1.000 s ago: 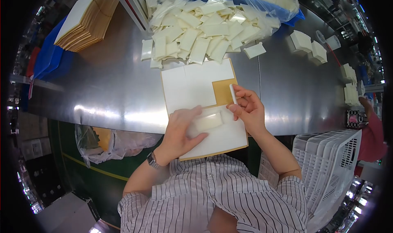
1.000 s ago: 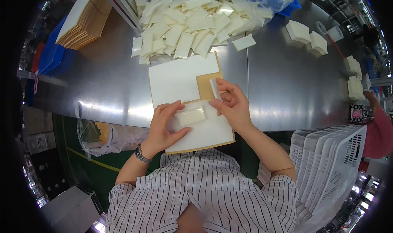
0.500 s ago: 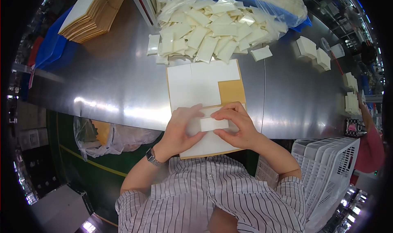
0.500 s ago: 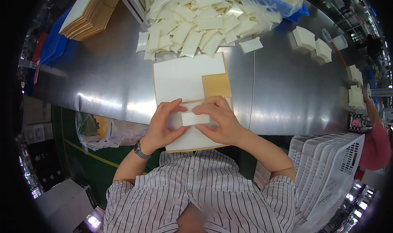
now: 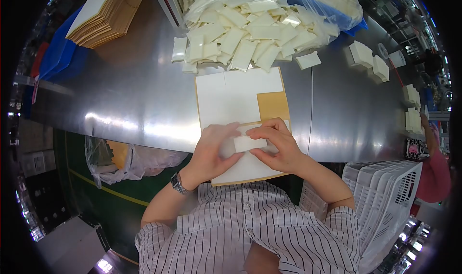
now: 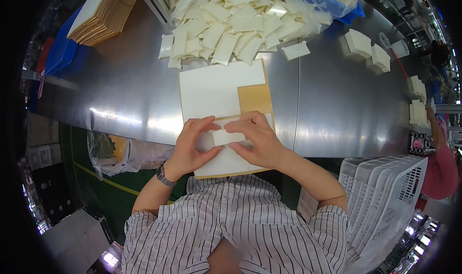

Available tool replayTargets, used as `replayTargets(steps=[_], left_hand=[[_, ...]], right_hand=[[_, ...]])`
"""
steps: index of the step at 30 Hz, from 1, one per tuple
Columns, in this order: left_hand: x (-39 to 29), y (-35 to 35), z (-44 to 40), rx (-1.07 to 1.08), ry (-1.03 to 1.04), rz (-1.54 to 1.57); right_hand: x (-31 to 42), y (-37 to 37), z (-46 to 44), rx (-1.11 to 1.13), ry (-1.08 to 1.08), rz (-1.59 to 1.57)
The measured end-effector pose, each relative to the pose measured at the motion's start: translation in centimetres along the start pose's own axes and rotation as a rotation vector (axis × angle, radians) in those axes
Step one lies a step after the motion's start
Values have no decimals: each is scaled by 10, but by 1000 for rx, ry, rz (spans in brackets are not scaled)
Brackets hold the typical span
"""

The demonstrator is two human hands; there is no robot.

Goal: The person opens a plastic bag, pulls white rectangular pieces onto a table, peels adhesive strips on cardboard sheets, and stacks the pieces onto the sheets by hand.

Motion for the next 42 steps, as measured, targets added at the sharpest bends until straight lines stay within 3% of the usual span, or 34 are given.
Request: replayTargets(steps=[8, 16, 23, 25, 27, 29, 32, 34, 38, 40, 42], left_hand=[[1, -2, -1, 15, 40, -9], [4, 0, -1, 24, 42, 32], [-1, -3, 0, 92, 102, -111], [-6, -4, -1, 117, 113, -185], [-12, -7, -3, 173, 111, -402], [-8, -4, -4, 225, 87, -344], [0, -2, -4, 289, 82, -273], [0, -4, -5, 294, 99, -265], [-3, -4, -7, 296, 89, -275], [-4, -6, -9, 295, 89, -292], [-10, -11, -10, 248, 134, -277]], right_hand=[[-2, 2, 1, -1, -28, 47], [-2, -20, 8, 2, 170, -33], [-11, -17, 13, 24, 195, -5], [-10, -18, 10, 73, 9, 209], [-8, -31, 5, 123, -8, 239], [-20, -43, -2, 174, -27, 266], [-54, -59, -22, 36, -39, 310], [-63, -69, -41, -144, 83, 461], [-73, -71, -52, -143, 152, 509], [-82, -88, -56, -531, 416, 53], [-93, -118, -53, -859, 204, 90]])
Point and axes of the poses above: each hand's wrist, its own z-axis away from the middle knuckle, its own y-axis out of the palm, x = y × z, the point moved 2 cm from there along -z, towards the middle knuckle, and after that the axes turned 15 degrees about x, right-handed, at the moved point
